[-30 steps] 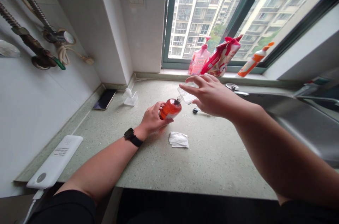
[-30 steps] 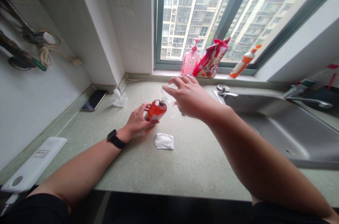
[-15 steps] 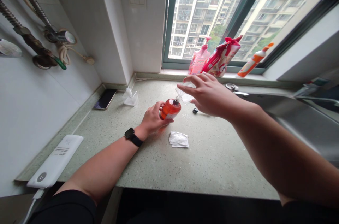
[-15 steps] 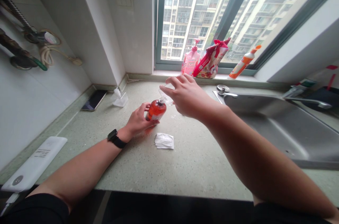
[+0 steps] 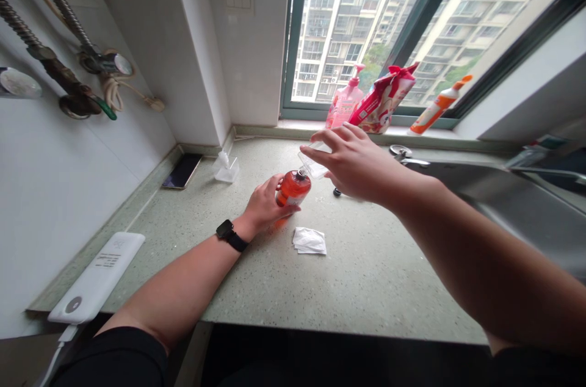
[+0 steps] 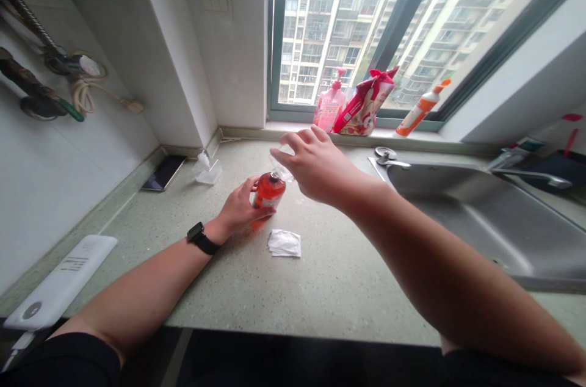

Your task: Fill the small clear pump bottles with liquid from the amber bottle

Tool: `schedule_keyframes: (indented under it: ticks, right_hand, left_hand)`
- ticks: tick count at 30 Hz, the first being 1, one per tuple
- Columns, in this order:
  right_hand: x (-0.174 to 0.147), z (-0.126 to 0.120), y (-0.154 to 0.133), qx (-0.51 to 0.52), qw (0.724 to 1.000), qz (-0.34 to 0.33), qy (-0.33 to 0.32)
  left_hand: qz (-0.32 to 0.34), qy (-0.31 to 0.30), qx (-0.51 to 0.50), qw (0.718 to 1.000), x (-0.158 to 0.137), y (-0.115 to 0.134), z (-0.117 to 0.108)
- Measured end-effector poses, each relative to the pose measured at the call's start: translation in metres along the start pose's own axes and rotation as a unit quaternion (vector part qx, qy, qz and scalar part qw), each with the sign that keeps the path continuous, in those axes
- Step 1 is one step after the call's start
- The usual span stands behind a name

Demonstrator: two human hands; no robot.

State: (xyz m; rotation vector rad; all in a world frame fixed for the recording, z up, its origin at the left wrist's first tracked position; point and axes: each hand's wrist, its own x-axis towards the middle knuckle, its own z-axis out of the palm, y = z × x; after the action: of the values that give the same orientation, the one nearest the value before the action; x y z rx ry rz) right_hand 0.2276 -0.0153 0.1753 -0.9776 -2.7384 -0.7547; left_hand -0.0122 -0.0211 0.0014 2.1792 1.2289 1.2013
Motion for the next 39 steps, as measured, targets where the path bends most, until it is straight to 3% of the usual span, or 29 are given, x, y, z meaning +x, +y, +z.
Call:
schedule_keyframes:
  ticks: [39]
  right_hand:
    - [0.02,-0.006,-0.016,-0.026,0.999,-0.025,-0.007]
  left_hand:
    - [0.033,-0.001,0.043,0.999,0.003,-0.012,-0.002]
